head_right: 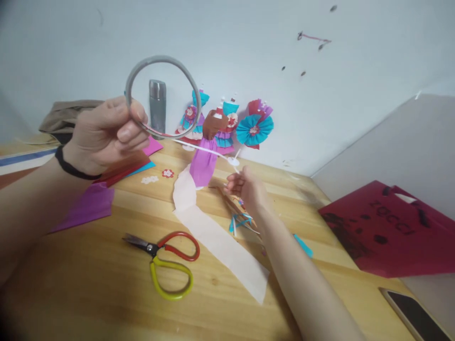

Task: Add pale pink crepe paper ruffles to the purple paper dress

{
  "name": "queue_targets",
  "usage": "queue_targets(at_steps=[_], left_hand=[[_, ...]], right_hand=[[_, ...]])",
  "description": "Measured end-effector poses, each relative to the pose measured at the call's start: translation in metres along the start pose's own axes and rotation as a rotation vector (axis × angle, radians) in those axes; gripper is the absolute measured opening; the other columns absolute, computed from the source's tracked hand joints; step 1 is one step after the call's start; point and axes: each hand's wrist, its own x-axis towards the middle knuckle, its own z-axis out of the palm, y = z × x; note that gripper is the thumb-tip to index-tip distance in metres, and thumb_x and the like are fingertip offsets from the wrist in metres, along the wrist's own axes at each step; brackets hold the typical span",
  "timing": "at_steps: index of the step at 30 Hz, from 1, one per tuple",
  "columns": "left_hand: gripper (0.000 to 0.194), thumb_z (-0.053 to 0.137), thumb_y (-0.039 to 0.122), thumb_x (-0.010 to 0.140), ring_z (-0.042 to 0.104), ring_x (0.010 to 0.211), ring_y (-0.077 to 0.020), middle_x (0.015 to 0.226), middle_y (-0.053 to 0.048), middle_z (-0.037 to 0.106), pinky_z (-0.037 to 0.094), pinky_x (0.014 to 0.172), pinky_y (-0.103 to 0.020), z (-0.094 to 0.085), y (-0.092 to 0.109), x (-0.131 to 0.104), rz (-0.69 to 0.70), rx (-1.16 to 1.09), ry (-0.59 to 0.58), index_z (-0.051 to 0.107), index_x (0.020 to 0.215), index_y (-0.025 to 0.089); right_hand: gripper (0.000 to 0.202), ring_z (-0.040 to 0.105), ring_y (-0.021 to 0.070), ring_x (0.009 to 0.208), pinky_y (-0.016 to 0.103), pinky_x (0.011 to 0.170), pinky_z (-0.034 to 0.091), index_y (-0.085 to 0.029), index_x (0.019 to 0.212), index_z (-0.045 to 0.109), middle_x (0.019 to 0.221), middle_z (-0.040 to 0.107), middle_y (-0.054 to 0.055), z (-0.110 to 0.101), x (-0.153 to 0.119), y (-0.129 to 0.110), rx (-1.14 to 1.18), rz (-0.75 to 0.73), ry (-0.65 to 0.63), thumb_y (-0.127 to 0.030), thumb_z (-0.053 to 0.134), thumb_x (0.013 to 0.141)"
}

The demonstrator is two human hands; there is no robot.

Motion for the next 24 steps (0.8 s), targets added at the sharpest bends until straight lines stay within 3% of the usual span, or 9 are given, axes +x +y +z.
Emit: queue_targets(at_steps=[4, 7, 8, 11, 12, 14, 17, 22, 24], left_hand=[[0.025, 0.047, 0.012, 0.093, 0.043, 0.038, -0.0034, 0.050, 0.003, 0.054, 0.031, 0.040, -0.014, 0.004, 0.007, -0.004, -0.040, 0.012, -0.015, 0.070, 0.085, 0.007], [0.019, 0.053, 0.016, 0.090, 0.040, 0.038, -0.0029, 0.049, 0.004, 0.053, 0.030, 0.041, -0.014, 0.008, 0.009, -0.006, -0.034, 0.035, -0.012, 0.069, 0.082, 0.009], [0.018, 0.054, 0.016, 0.090, 0.039, 0.037, -0.0028, 0.048, 0.004, 0.052, 0.029, 0.041, -0.015, 0.009, 0.009, -0.007, -0.024, 0.051, -0.009, 0.069, 0.081, 0.009], [0.024, 0.046, 0.014, 0.092, 0.039, 0.036, -0.0028, 0.047, 0.005, 0.050, 0.028, 0.041, -0.015, 0.011, 0.010, -0.007, -0.023, 0.110, 0.027, 0.066, 0.080, 0.010], [0.026, 0.042, 0.013, 0.093, 0.039, 0.036, -0.0029, 0.046, 0.005, 0.049, 0.027, 0.041, -0.015, 0.012, 0.010, -0.006, -0.028, 0.124, 0.032, 0.066, 0.081, 0.010], [0.028, 0.040, 0.012, 0.094, 0.040, 0.037, -0.0030, 0.047, 0.005, 0.048, 0.026, 0.041, -0.015, 0.012, 0.009, -0.005, -0.042, 0.145, 0.029, 0.065, 0.082, 0.010], [0.019, 0.052, 0.019, 0.093, 0.039, 0.038, -0.0025, 0.047, 0.006, 0.049, 0.025, 0.040, -0.015, 0.014, 0.009, -0.004, -0.028, 0.133, -0.001, 0.066, 0.085, 0.010], [0.014, 0.060, 0.022, 0.090, 0.042, 0.042, -0.0022, 0.052, 0.006, 0.053, 0.028, 0.043, -0.014, 0.019, 0.008, -0.004, -0.060, 0.119, 0.043, 0.068, 0.087, 0.011], [0.021, 0.070, 0.032, 0.086, 0.038, 0.038, -0.0023, 0.049, 0.006, 0.051, 0.023, 0.038, -0.016, 0.021, 0.007, -0.005, -0.015, 0.099, 0.005, 0.069, 0.084, 0.011]], right_hand=[[0.042, 0.054, 0.0126, 0.046, 0.025, 0.048, 0.044, -0.019, 0.067, 0.063, 0.048, 0.053, -0.002, 0.002, -0.007, -0.006, -0.013, -0.158, -0.033, -0.060, 0.066, 0.074], [0.034, 0.052, 0.0116, 0.046, 0.025, 0.050, 0.042, -0.019, 0.063, 0.063, 0.049, 0.055, -0.003, 0.018, -0.035, -0.013, -0.142, -0.224, -0.231, -0.050, 0.075, 0.070], [0.031, 0.055, 0.0129, 0.048, 0.026, 0.051, 0.043, -0.018, 0.064, 0.064, 0.053, 0.059, -0.001, 0.026, -0.048, -0.015, -0.194, -0.214, -0.325, -0.046, 0.077, 0.070], [0.015, 0.061, 0.0156, 0.064, 0.028, 0.060, 0.045, -0.019, 0.084, 0.069, 0.073, 0.069, 0.002, 0.051, -0.090, -0.022, -0.706, -0.294, -0.854, -0.034, 0.068, 0.082], [0.015, 0.064, 0.0181, 0.076, 0.030, 0.067, 0.047, -0.020, 0.094, 0.070, 0.086, 0.071, 0.004, 0.058, -0.102, -0.023, -0.885, -0.351, -0.940, -0.028, 0.069, 0.081], [0.030, 0.063, 0.0236, 0.098, 0.035, 0.081, 0.049, -0.019, 0.111, 0.067, 0.110, 0.067, 0.010, 0.069, -0.119, -0.021, -1.126, -0.442, -0.964, -0.019, 0.066, 0.081], [0.036, 0.061, 0.0266, 0.105, 0.037, 0.085, 0.048, -0.016, 0.119, 0.061, 0.118, 0.063, 0.014, 0.076, -0.127, -0.016, -1.300, -0.431, -0.971, -0.016, 0.060, 0.083], [0.030, 0.059, 0.0202, 0.086, 0.031, 0.071, 0.044, -0.017, 0.109, 0.058, 0.107, 0.062, 0.010, 0.078, -0.124, -0.012, -1.242, -0.407, -1.002, -0.014, 0.056, 0.079], [0.030, 0.052, 0.0150, 0.072, 0.028, 0.061, 0.037, -0.019, 0.103, 0.056, 0.092, 0.060, 0.004, 0.078, -0.124, -0.012, -1.147, -0.383, -0.995, -0.012, 0.055, 0.074]])
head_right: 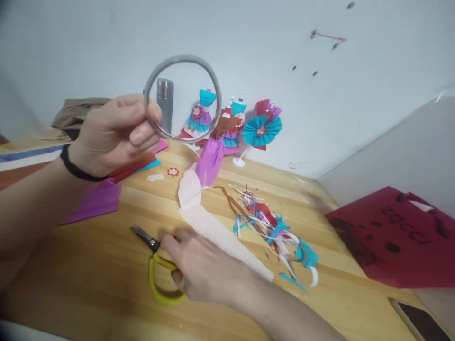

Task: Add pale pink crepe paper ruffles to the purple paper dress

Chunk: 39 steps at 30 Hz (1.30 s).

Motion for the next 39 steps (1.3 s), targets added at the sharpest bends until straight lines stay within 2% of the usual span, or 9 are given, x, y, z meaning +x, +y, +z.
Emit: queue_targets(at_steps=[3, 8, 12, 14, 18, 22, 25, 34, 39], left_hand=[[0.019, 0.072, 0.030, 0.084, 0.039, 0.039, -0.0027, 0.050, 0.005, 0.052, 0.022, 0.038, -0.019, 0.002, -0.001, 0.000, -0.054, 0.040, 0.054, 0.068, 0.084, 0.012], [0.021, 0.076, 0.033, 0.080, 0.035, 0.038, -0.0035, 0.048, 0.005, 0.050, 0.019, 0.038, -0.022, 0.002, 0.001, 0.001, -0.034, 0.066, 0.056, 0.070, 0.082, 0.013], [0.017, 0.076, 0.030, 0.079, 0.034, 0.037, -0.0036, 0.047, 0.004, 0.050, 0.018, 0.040, -0.023, 0.003, 0.004, 0.002, -0.029, 0.061, 0.117, 0.072, 0.079, 0.013], [0.019, 0.076, 0.032, 0.078, 0.032, 0.036, -0.0038, 0.046, 0.004, 0.048, 0.017, 0.040, -0.023, 0.005, 0.006, 0.001, -0.023, 0.080, 0.133, 0.071, 0.079, 0.014], [0.014, 0.066, 0.028, 0.085, 0.033, 0.040, -0.0043, 0.049, 0.004, 0.047, 0.022, 0.043, -0.022, 0.009, 0.009, -0.002, -0.088, 0.169, 0.221, 0.069, 0.080, 0.015], [0.016, 0.071, 0.030, 0.082, 0.037, 0.042, -0.0053, 0.050, 0.002, 0.048, 0.018, 0.042, -0.022, 0.010, 0.010, -0.005, -0.079, 0.170, 0.161, 0.071, 0.080, 0.015], [0.018, 0.072, 0.032, 0.080, 0.039, 0.043, -0.0063, 0.050, 0.002, 0.048, 0.020, 0.042, -0.022, 0.012, 0.008, -0.006, -0.121, 0.218, 0.161, 0.070, 0.078, 0.015], [0.027, 0.077, 0.043, 0.074, 0.037, 0.041, -0.0069, 0.048, 0.002, 0.049, 0.025, 0.040, -0.023, 0.024, 0.003, -0.007, -0.263, 0.249, 0.063, 0.069, 0.074, 0.017], [0.030, 0.076, 0.047, 0.075, 0.037, 0.042, -0.0076, 0.048, 0.002, 0.048, 0.029, 0.041, -0.024, 0.022, 0.001, -0.007, -0.284, 0.340, 0.046, 0.070, 0.077, 0.018]], right_hand=[[0.047, 0.043, 0.0105, 0.058, 0.023, 0.053, 0.031, -0.025, 0.111, 0.052, 0.074, 0.052, -0.005, 0.001, -0.003, 0.000, 0.301, -0.008, -0.030, -0.010, 0.054, 0.067], [0.069, 0.050, 0.0115, 0.070, 0.024, 0.060, 0.040, -0.033, 0.131, 0.046, 0.086, 0.051, -0.003, 0.010, -0.001, 0.006, 1.084, -0.178, -0.039, -0.016, 0.070, 0.068], [0.059, 0.057, 0.0135, 0.069, 0.024, 0.059, 0.042, -0.036, 0.121, 0.057, 0.079, 0.048, -0.004, 0.020, 0.011, 0.013, 1.616, -0.327, 0.076, -0.037, 0.081, 0.066], [0.056, 0.061, 0.0165, 0.073, 0.029, 0.068, 0.047, -0.035, 0.113, 0.063, 0.078, 0.050, -0.003, 0.023, 0.016, 0.015, 1.754, -0.383, 0.161, -0.045, 0.084, 0.063], [0.054, 0.062, 0.0217, 0.082, 0.038, 0.080, 0.049, -0.031, 0.108, 0.068, 0.088, 0.055, 0.002, 0.017, 0.014, 0.011, 1.810, -0.444, 0.221, -0.065, 0.074, 0.066], [0.050, 0.059, 0.0186, 0.073, 0.041, 0.081, 0.048, -0.027, 0.103, 0.067, 0.086, 0.054, 0.003, 0.006, 0.006, 0.003, 1.825, -0.433, 0.200, -0.070, 0.055, 0.081], [0.053, 0.057, 0.0173, 0.065, 0.041, 0.079, 0.048, -0.026, 0.098, 0.067, 0.082, 0.054, 0.002, 0.000, 0.003, 0.000, 1.820, -0.370, 0.232, -0.073, 0.048, 0.083], [0.054, 0.057, 0.0160, 0.059, 0.036, 0.072, 0.046, -0.024, 0.091, 0.065, 0.072, 0.055, -0.001, -0.004, 0.000, -0.002, 1.827, -0.258, 0.318, -0.075, 0.053, 0.081], [0.047, 0.034, 0.0058, 0.038, 0.024, 0.055, 0.041, -0.023, 0.085, 0.063, 0.055, 0.043, -0.007, -0.001, 0.001, -0.005, 1.793, -0.240, 0.426, -0.068, 0.051, 0.088]])
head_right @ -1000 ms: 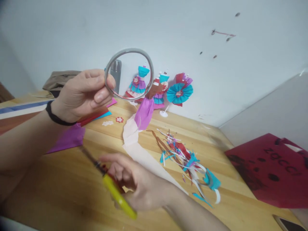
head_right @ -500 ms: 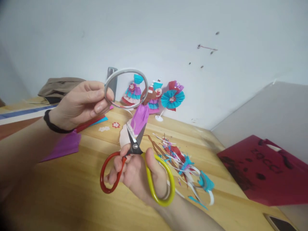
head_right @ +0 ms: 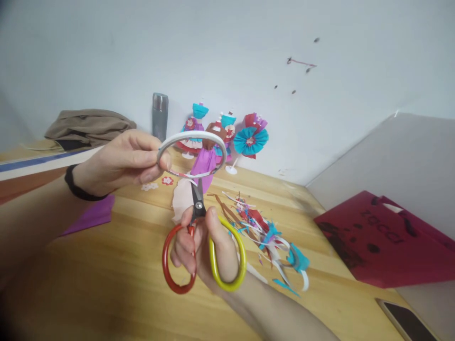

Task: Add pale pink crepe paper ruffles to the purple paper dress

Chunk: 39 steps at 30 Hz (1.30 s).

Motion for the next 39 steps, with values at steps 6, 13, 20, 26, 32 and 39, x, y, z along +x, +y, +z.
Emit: queue_targets(at_steps=[6, 13, 20, 26, 32, 39], left_hand=[[0.022, 0.075, 0.039, 0.080, 0.040, 0.040, -0.0060, 0.050, 0.002, 0.051, 0.026, 0.041, -0.023, -0.003, -0.002, 0.001, 0.082, -0.081, -0.025, 0.072, 0.076, 0.017], [0.017, 0.067, 0.027, 0.089, 0.042, 0.042, -0.0057, 0.053, 0.002, 0.056, 0.021, 0.039, -0.023, -0.014, -0.004, 0.006, 0.287, -0.179, -0.080, 0.075, 0.086, 0.012], [0.019, 0.064, 0.025, 0.093, 0.043, 0.045, -0.0056, 0.055, 0.002, 0.057, 0.025, 0.042, -0.020, -0.014, -0.007, 0.007, 0.355, -0.121, -0.089, 0.073, 0.088, 0.009], [0.018, 0.054, 0.013, 0.096, 0.048, 0.046, -0.0015, 0.056, 0.004, 0.059, 0.032, 0.043, -0.012, -0.007, -0.003, 0.005, 0.319, -0.098, -0.091, 0.068, 0.086, 0.005], [0.023, 0.046, 0.003, 0.096, 0.045, 0.042, -0.0020, 0.051, 0.005, 0.056, 0.031, 0.039, -0.012, 0.000, 0.003, 0.003, 0.267, -0.055, -0.061, 0.065, 0.082, 0.003], [0.021, 0.051, 0.008, 0.093, 0.043, 0.040, -0.0024, 0.049, 0.003, 0.056, 0.029, 0.037, -0.012, 0.002, -0.004, 0.007, 0.222, -0.104, -0.095, 0.068, 0.080, 0.005]], right_hand=[[0.038, 0.020, 0.0034, 0.031, 0.018, 0.042, 0.035, -0.024, 0.081, 0.060, 0.046, 0.033, -0.012, -0.002, 0.001, 0.008, 0.027, 0.029, 0.000, -0.061, 0.055, 0.090], [0.051, 0.035, 0.0077, 0.036, 0.022, 0.042, 0.032, -0.021, 0.081, 0.054, 0.049, 0.045, -0.008, -0.017, 0.003, 0.016, -0.665, 0.209, -0.074, -0.071, 0.046, 0.088], [0.024, 0.057, 0.0160, 0.067, 0.027, 0.058, 0.030, -0.019, 0.099, 0.060, 0.084, 0.068, 0.004, -0.008, 0.002, 0.018, -1.923, 0.231, -0.181, -0.033, 0.065, 0.080], [0.032, 0.061, 0.0200, 0.075, 0.029, 0.061, 0.035, -0.018, 0.113, 0.060, 0.094, 0.068, 0.007, 0.003, -0.005, -0.004, -1.975, 0.340, -0.370, -0.021, 0.057, 0.081], [0.047, 0.064, 0.0233, 0.091, 0.034, 0.077, 0.047, -0.016, 0.139, 0.051, 0.109, 0.066, 0.012, -0.005, 0.002, 0.004, -1.829, 0.087, -0.266, -0.025, 0.053, 0.092], [0.050, 0.064, 0.0166, 0.094, 0.034, 0.082, 0.054, -0.017, 0.140, 0.052, 0.129, 0.060, 0.014, -0.034, 0.021, 0.022, -1.343, -0.181, -0.285, -0.012, 0.051, 0.090]])
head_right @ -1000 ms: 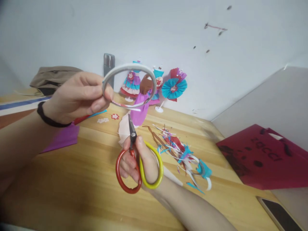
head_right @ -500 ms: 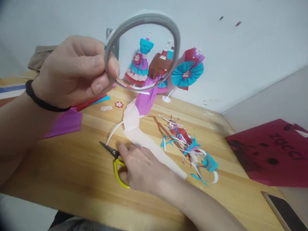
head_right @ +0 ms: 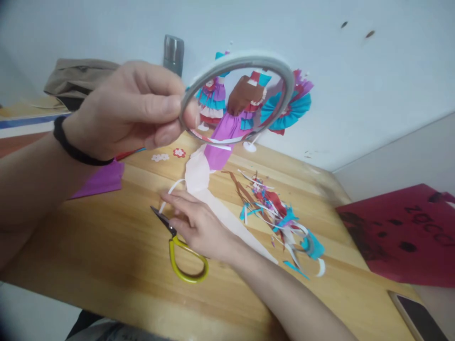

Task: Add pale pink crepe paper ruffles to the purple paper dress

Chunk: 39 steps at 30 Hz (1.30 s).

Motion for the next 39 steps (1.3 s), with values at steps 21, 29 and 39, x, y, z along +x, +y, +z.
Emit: queue_targets(at_steps=[21, 29, 39], left_hand=[[0.020, 0.066, 0.029, 0.087, 0.038, 0.042, -0.0039, 0.052, 0.002, 0.054, 0.027, 0.040, -0.016, -0.001, -0.034, 0.001, -0.359, -0.006, -0.038, 0.069, 0.079, 0.011], [0.021, 0.072, 0.033, 0.080, 0.038, 0.041, -0.0051, 0.050, 0.001, 0.049, 0.026, 0.037, -0.018, -0.002, -0.047, 0.003, -0.343, -0.147, 0.024, 0.070, 0.076, 0.013], [0.020, 0.069, 0.035, 0.084, 0.034, 0.041, -0.0057, 0.050, 0.003, 0.047, 0.027, 0.039, -0.021, -0.003, -0.046, 0.001, -0.280, -0.155, 0.062, 0.069, 0.078, 0.016]], right_hand=[[0.027, 0.064, 0.0150, 0.058, 0.027, 0.058, 0.041, -0.014, 0.101, 0.075, 0.071, 0.073, 0.008, -0.173, -0.045, 0.055, -0.883, 0.746, 0.144, -0.020, 0.053, 0.088], [0.027, 0.060, 0.0137, 0.059, 0.025, 0.056, 0.042, -0.016, 0.107, 0.071, 0.073, 0.071, 0.003, -0.147, -0.031, 0.016, -0.614, 0.530, 0.185, -0.026, 0.051, 0.091], [0.009, 0.055, 0.0124, 0.064, 0.026, 0.058, 0.030, -0.016, 0.086, 0.067, 0.077, 0.068, 0.004, -0.057, -0.008, -0.034, -0.603, 0.270, -0.284, -0.018, 0.059, 0.087]])
